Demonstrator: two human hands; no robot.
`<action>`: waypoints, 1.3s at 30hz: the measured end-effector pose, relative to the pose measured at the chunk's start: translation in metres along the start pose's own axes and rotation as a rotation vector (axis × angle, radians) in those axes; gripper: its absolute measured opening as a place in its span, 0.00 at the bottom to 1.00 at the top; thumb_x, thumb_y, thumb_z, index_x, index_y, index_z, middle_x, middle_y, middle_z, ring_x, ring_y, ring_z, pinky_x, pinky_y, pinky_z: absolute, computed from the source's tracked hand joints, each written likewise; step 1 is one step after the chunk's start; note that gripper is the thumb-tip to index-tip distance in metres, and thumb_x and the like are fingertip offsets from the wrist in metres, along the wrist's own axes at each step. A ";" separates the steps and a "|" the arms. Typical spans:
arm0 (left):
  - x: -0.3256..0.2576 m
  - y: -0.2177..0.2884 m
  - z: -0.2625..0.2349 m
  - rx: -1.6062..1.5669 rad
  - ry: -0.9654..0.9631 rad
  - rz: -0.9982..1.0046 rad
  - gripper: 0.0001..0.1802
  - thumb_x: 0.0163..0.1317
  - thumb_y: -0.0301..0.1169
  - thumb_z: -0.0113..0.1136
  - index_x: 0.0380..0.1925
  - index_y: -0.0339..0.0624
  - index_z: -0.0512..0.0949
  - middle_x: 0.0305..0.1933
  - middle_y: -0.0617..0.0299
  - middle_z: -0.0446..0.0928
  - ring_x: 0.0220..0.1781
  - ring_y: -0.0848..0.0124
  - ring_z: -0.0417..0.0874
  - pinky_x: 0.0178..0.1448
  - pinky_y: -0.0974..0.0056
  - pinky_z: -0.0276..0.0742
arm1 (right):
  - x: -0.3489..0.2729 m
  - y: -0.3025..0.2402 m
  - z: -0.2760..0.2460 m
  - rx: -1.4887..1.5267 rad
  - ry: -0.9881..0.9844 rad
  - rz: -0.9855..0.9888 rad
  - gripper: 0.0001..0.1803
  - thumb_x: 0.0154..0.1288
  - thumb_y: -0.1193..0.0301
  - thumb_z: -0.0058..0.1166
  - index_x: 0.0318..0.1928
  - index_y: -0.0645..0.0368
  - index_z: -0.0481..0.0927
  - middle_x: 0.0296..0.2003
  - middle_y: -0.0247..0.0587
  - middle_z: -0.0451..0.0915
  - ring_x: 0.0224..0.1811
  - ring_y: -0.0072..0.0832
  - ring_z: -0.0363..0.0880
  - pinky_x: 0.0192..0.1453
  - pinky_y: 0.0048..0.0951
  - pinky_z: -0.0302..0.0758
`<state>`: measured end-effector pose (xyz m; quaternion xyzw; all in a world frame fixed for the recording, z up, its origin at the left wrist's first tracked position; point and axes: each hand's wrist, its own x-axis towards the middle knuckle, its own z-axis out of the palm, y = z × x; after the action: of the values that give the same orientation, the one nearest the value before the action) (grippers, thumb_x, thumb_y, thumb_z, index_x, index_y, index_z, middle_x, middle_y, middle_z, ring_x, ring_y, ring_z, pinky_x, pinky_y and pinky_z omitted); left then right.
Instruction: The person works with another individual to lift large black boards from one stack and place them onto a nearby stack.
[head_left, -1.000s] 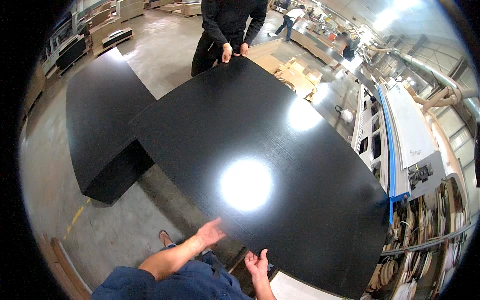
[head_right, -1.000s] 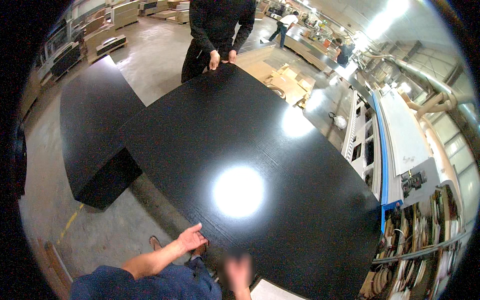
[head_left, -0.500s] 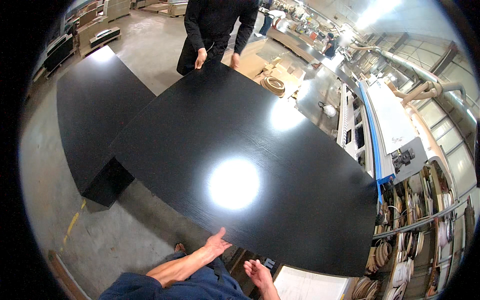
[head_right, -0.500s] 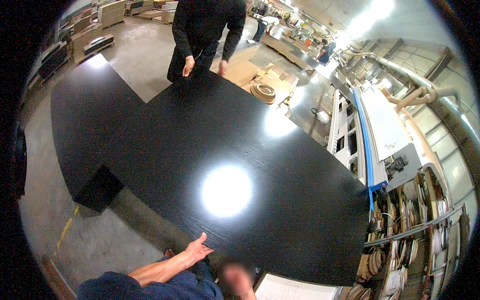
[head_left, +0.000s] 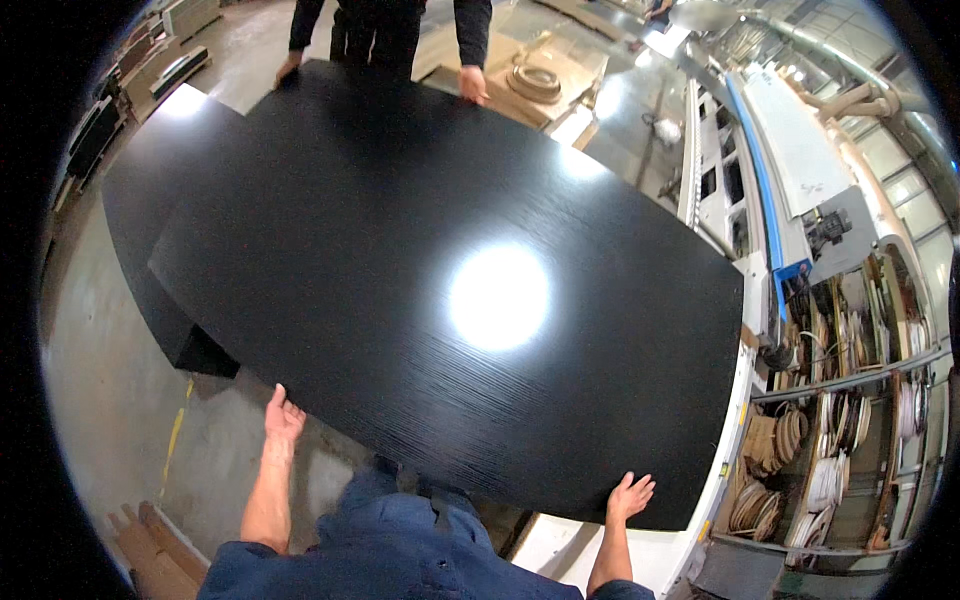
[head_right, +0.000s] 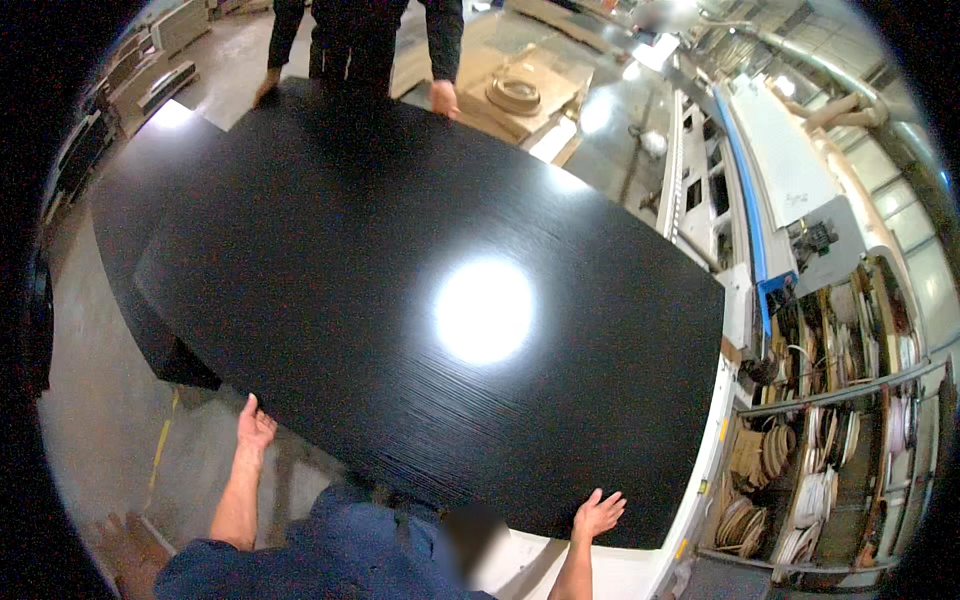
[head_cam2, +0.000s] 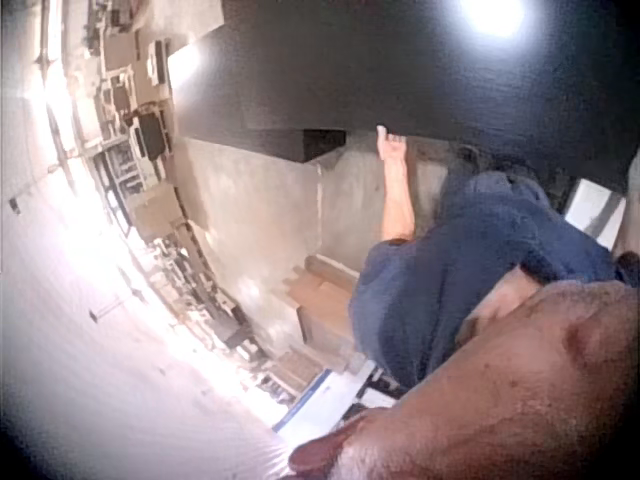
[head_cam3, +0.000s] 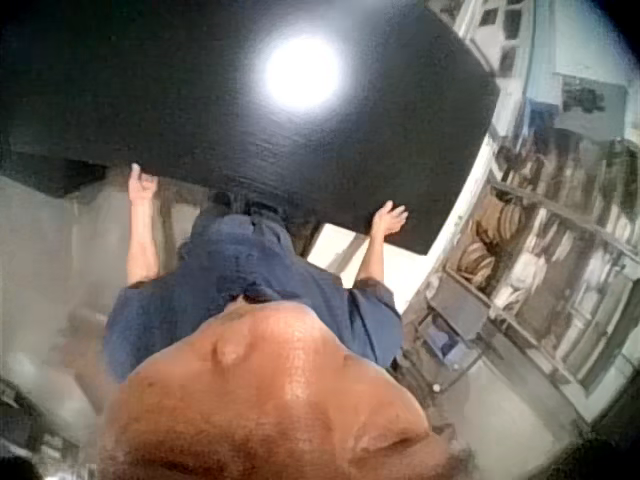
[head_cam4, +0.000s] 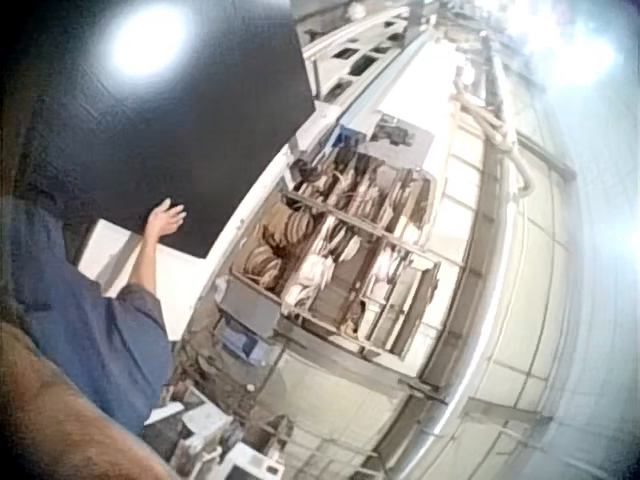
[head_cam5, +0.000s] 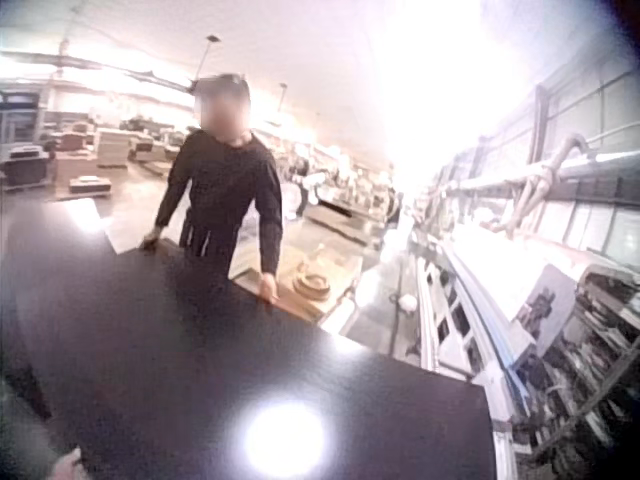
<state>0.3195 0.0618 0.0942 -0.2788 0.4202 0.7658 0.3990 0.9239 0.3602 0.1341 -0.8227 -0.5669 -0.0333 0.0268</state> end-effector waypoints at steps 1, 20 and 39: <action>0.005 0.003 -0.030 -0.033 -0.210 -0.040 0.11 0.58 0.43 0.51 0.29 0.48 0.71 0.32 0.63 0.72 0.38 0.68 0.70 0.46 0.61 0.65 | 0.009 -0.011 0.001 -0.019 -0.054 0.063 0.33 0.62 0.49 0.33 0.61 0.56 0.54 0.63 0.50 0.49 0.64 0.48 0.48 0.62 0.52 0.49; 0.058 -0.027 -0.018 -0.296 0.013 0.068 0.21 0.54 0.35 0.57 0.43 0.32 0.71 0.49 0.51 0.72 0.50 0.56 0.71 0.56 0.52 0.64 | 0.022 -0.212 -0.046 0.945 -0.532 0.043 0.27 0.59 0.64 0.50 0.47 0.80 0.66 0.44 0.56 0.70 0.41 0.41 0.70 0.47 0.40 0.70; 0.135 0.162 -0.173 -0.057 0.384 0.086 0.28 0.47 0.35 0.64 0.47 0.35 0.68 0.39 0.60 0.74 0.34 0.72 0.74 0.40 0.64 0.69 | -0.228 -0.447 0.138 0.879 -1.172 0.177 0.38 0.60 0.45 0.38 0.52 0.71 0.64 0.51 0.47 0.69 0.47 0.40 0.68 0.52 0.44 0.66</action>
<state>0.1275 -0.0898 -0.0256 -0.4128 0.4782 0.7264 0.2705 0.4284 0.3187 -0.0201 -0.6615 -0.3806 0.6443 0.0491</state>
